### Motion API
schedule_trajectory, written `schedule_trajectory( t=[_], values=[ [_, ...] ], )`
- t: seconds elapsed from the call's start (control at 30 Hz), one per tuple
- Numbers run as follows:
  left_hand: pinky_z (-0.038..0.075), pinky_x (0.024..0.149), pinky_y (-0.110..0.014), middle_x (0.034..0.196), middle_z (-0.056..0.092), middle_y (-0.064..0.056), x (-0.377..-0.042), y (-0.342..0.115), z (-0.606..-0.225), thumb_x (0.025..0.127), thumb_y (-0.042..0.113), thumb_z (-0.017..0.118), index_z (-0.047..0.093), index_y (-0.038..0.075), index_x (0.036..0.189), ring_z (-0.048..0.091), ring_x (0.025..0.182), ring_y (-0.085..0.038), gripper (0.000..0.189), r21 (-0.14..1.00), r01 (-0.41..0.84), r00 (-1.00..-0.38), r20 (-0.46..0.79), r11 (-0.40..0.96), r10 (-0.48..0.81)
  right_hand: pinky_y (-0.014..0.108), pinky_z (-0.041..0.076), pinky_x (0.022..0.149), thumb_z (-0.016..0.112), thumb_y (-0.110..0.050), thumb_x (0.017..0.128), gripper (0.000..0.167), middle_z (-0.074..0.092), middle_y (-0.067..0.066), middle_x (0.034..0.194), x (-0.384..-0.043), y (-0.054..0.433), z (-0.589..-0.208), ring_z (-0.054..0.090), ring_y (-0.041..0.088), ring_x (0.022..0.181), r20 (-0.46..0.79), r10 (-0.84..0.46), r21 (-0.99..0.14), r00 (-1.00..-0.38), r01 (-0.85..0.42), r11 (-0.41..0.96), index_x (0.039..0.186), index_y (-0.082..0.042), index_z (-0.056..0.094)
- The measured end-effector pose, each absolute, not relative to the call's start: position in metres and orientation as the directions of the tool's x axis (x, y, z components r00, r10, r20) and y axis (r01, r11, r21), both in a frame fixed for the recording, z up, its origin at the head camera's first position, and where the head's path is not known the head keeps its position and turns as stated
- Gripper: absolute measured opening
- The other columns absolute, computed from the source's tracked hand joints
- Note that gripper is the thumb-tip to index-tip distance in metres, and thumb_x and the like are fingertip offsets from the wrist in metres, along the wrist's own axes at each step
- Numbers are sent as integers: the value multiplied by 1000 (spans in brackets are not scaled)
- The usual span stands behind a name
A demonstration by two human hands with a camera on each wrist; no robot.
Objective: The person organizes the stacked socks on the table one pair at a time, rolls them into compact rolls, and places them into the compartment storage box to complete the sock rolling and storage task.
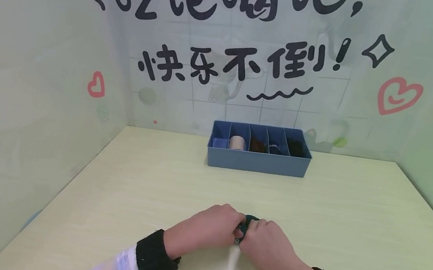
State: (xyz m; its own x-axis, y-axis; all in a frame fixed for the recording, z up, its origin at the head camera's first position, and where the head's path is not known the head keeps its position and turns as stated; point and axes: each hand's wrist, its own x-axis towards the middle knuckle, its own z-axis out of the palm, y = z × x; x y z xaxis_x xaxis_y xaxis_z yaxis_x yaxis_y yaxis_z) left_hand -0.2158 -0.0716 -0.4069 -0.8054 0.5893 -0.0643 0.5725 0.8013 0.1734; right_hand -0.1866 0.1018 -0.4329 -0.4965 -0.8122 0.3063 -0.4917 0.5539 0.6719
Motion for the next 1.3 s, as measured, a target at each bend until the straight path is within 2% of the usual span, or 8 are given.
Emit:
schedule_trajectory(
  t=[0.13,0.33,0.43,0.6,0.8,1.03,1.17,1.3],
  values=[
    [33,54,-19,69,52,6,-215,-71,-407,102,16,68,63,14,83,39,57,-9,19,231,532,-819,-103,815,564,23,35,49,88,-19,79,37,46,-2,59,-188,104,-432,33,13,53,284,-815,702,-506,-470,536,59,-14,57],
    [37,54,-22,69,53,2,-211,-68,-408,103,23,70,57,12,103,44,57,-11,17,152,536,-830,-81,830,551,24,32,47,85,-29,79,38,46,-1,60,-199,109,-430,30,13,53,288,-825,640,-487,-542,544,58,-14,57],
    [41,58,-21,78,57,0,-207,-67,-409,102,31,73,60,12,111,48,66,-12,25,10,587,-809,-28,810,587,24,31,46,85,-38,81,40,47,-1,61,-205,112,-429,33,12,53,288,-813,537,-507,-617,575,62,-14,58],
    [46,60,-23,95,61,-1,-200,-67,-413,96,38,79,68,16,116,52,82,-14,32,-201,599,-780,75,775,621,26,41,52,83,-45,88,37,53,-3,67,-219,119,-425,45,12,58,179,-780,270,-599,-733,624,75,-14,66],
    [48,62,-22,83,64,2,-204,-68,-413,95,27,80,71,14,101,57,73,-12,17,-218,620,-749,121,753,652,26,34,54,74,-34,93,33,45,-6,67,-227,123,-417,38,10,57,64,-763,68,-643,-760,646,69,-18,57],
    [47,66,-20,80,65,1,-207,-69,-409,93,21,81,71,12,96,58,72,-11,13,-120,635,-761,77,763,645,27,35,54,77,-39,91,36,48,-4,68,-221,121,-420,40,12,59,121,-758,175,-641,-738,652,69,-16,59],
    [43,65,-19,77,63,1,-207,-69,-411,93,18,80,72,12,94,54,69,-10,10,-114,634,-762,73,765,643,28,40,57,82,-39,88,34,51,0,74,-205,114,-424,43,16,66,201,-750,378,-630,-656,653,74,-12,67],
    [35,62,-18,70,57,3,-206,-68,-412,92,15,78,70,14,83,45,63,-9,13,-146,642,-746,108,753,657,25,40,59,87,-28,85,27,49,2,75,-189,107,-428,40,17,67,292,-772,583,-565,-534,612,75,-11,69]
  ],
)
